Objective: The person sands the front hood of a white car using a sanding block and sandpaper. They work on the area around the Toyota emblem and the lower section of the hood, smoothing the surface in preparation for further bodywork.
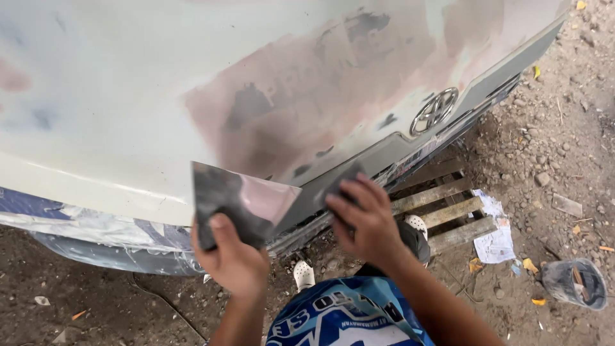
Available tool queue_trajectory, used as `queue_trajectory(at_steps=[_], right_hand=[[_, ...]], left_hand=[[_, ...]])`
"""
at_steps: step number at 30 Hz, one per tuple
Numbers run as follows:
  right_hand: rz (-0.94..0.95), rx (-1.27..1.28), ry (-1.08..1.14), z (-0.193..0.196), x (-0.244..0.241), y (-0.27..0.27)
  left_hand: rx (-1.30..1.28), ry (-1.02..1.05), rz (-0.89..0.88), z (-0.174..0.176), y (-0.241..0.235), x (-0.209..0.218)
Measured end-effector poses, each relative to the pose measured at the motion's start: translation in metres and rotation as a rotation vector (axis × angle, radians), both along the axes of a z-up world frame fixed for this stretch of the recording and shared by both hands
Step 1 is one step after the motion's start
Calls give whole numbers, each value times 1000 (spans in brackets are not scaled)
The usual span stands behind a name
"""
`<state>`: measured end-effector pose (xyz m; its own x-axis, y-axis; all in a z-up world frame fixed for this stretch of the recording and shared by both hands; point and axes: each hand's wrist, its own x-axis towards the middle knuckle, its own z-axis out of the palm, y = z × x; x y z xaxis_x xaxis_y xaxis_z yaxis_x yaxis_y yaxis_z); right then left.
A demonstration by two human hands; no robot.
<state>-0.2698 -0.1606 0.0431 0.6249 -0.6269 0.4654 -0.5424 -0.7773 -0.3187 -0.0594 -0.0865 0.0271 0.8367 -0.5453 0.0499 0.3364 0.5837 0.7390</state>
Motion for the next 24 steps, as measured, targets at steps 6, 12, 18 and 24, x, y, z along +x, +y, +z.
queue_trajectory(at_steps=[6,12,18,24], right_hand=[[-165,-104,6,-1,13,-61],[-190,-115,28,-18,12,-60],[-188,-105,68,-27,-9,-55],[-230,-97,51,2,-13,-93]], left_hand=[[-31,23,21,24,8,27],[6,139,-17,24,13,38],[32,159,-35,23,15,39],[-9,122,-90,26,13,32]])
